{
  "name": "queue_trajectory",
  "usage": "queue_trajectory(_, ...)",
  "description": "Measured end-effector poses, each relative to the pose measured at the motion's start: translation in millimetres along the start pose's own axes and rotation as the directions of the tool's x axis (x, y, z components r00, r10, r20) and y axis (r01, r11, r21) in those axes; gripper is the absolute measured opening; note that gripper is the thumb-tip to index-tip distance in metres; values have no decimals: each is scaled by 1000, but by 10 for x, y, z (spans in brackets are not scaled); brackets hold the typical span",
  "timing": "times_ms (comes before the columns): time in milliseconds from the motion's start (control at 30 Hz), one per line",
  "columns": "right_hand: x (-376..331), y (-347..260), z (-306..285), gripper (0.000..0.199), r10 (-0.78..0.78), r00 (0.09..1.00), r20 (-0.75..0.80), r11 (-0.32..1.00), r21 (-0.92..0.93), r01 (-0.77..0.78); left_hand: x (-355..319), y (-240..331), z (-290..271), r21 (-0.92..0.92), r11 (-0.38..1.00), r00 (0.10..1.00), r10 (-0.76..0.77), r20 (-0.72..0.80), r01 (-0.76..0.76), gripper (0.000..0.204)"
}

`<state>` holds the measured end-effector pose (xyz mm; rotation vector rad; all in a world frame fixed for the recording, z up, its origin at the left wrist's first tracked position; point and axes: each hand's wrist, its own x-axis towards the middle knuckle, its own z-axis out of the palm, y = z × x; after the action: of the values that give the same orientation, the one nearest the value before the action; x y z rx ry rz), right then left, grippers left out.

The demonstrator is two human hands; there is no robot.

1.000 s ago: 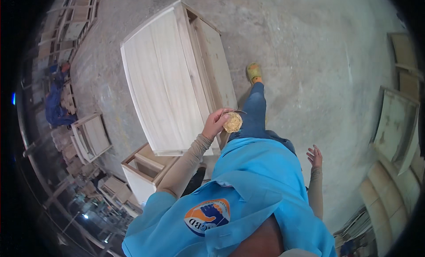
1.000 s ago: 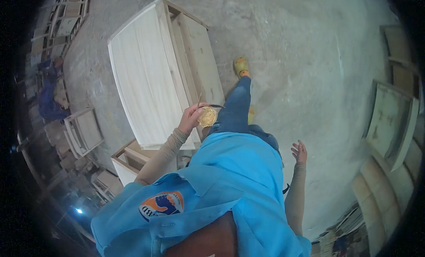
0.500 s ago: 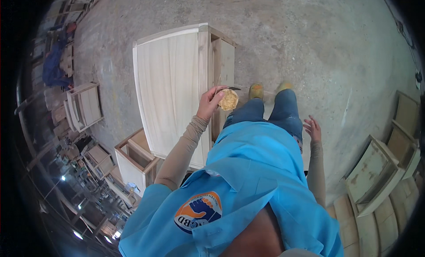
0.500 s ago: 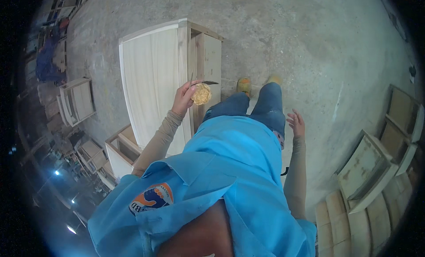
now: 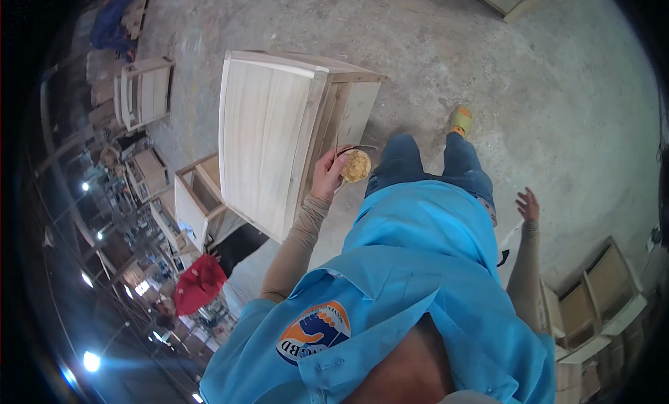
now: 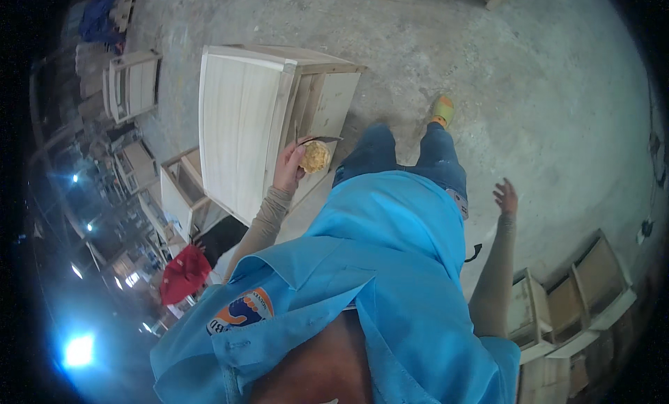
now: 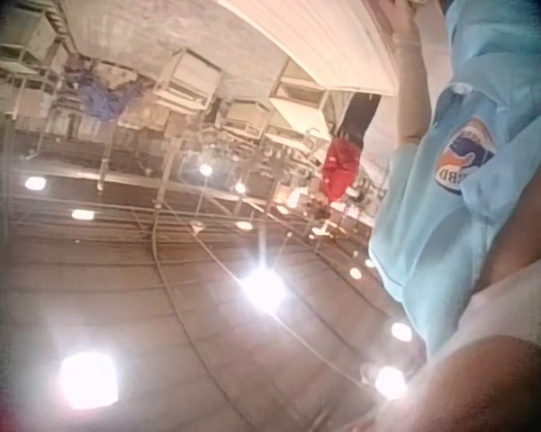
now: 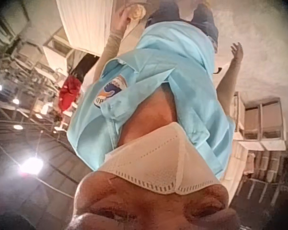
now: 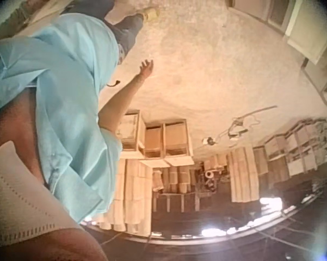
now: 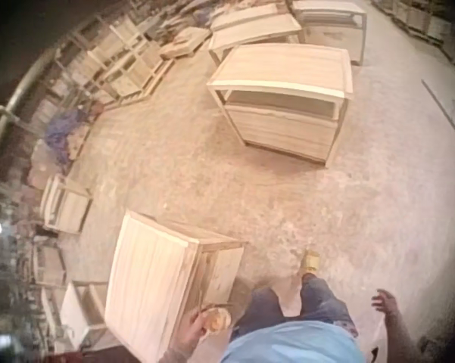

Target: The person moves around a workshop, picks up a wooden drawer front, and places it on a wooden cabinet frame. They then pick up a sanding block and a scraper, walk to another cabinet, and place the drawer front on it. The person continues to move between cabinets, handling drawer fronts and tools.

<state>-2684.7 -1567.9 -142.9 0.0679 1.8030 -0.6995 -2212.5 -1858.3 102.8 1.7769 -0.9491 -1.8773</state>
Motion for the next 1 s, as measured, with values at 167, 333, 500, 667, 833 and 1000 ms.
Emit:
queue_trajectory(167,392,-1286,-303,39,-124,991,-54,992,-18,123,19,53,253,1,997,995,-76,-68,76,35)
queue_trajectory(333,587,-2063,272,36,-166,985,57,982,-79,170,-26,59,357,-137,990,983,-31,-181,6,35)
queue_trajectory(500,730,-2341,1173,35,-178,931,319,942,-218,255,12,-106,113,-174,985,973,-18,-232,-24,36)
queue_trajectory(667,725,-2576,2001,34,-157,896,415,866,-378,327,248,-106,-225,-228,970,961,16,-278,-82,36)
queue_trajectory(833,825,-2819,2367,32,-124,919,373,859,-424,288,443,171,-520,-221,963,921,57,-386,-152,36)
queue_trajectory(1000,1161,-3021,2415,35,-26,934,357,824,-522,222,623,390,-642,-278,948,886,6,-463,-152,36)
